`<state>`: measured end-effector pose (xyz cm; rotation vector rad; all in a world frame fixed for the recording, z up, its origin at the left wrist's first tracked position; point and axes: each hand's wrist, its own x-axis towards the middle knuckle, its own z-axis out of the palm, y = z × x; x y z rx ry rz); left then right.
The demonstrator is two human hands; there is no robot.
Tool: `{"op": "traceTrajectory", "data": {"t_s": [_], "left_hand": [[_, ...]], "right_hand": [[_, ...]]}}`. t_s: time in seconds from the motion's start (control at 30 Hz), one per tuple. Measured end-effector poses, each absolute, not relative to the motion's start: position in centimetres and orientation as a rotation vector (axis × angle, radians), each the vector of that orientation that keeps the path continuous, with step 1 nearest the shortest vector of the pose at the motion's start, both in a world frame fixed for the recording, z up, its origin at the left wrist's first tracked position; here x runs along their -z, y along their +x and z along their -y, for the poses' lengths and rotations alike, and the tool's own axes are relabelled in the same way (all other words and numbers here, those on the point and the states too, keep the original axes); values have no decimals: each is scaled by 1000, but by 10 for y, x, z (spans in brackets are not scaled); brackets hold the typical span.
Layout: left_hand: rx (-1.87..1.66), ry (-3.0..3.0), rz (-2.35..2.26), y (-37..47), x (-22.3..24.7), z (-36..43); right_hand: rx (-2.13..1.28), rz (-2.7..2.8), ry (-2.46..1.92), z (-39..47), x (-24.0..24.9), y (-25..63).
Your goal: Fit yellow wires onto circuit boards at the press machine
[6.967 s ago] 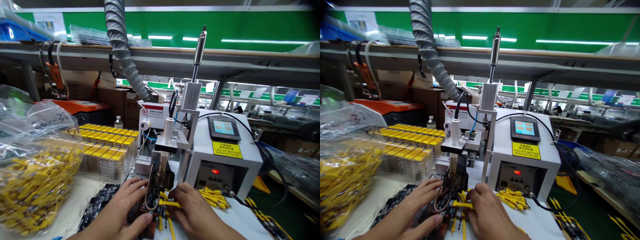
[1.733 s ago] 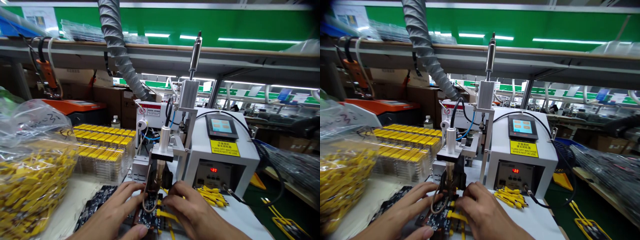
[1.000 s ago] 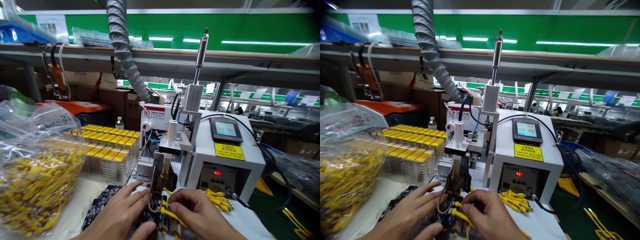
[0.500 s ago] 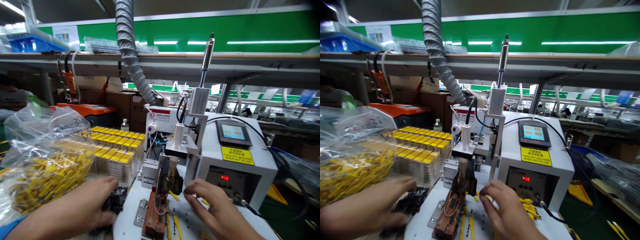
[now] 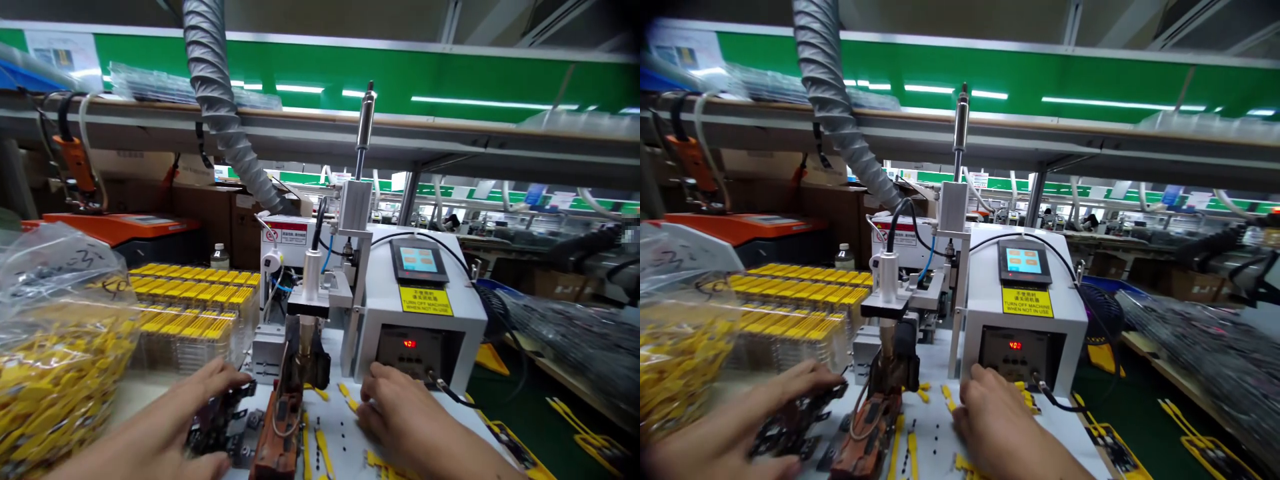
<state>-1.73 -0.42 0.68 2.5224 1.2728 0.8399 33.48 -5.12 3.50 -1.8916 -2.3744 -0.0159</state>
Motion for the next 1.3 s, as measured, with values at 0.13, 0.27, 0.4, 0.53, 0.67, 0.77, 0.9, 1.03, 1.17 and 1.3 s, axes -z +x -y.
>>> {"op": "traceTrajectory", "data": {"t_s": [0.13, 0.27, 0.4, 0.53, 0.67, 0.77, 0.9, 1.03, 1.17, 1.3], "left_hand": [[-800, 2421, -1214, 20, -7, 11], [-888, 2379, -1111, 42, 0, 12], [-827, 2349, -1041, 58, -11, 17], [-821, 2269, -1059, 65, -16, 21], [-882, 2205, -993, 61, -8, 24], [-946, 2217, -916, 55, -6, 26], [-962, 2354, -861, 47, -11, 23], [-874, 2510, -723, 35, -13, 15], [-514, 2596, -692, 28, -25, 14], [-262, 2605, -694, 24, -40, 16]], "right_hand": [[3, 2403, -1848, 53, -28, 335], [0, 2402, -1823, 52, -20, 334], [-29, 2368, -1811, 50, -18, 334], [-125, 2353, -1705, 54, -26, 332], [-257, 2338, -1495, 59, -35, 329], [-240, 2316, -1363, 59, -35, 328], [-243, 2307, -1187, 55, -33, 327], [-314, 2250, -1132, 58, -37, 325], [-441, 2104, -1215, 61, -38, 322], [-566, 2025, -1147, 57, -30, 313]]}}
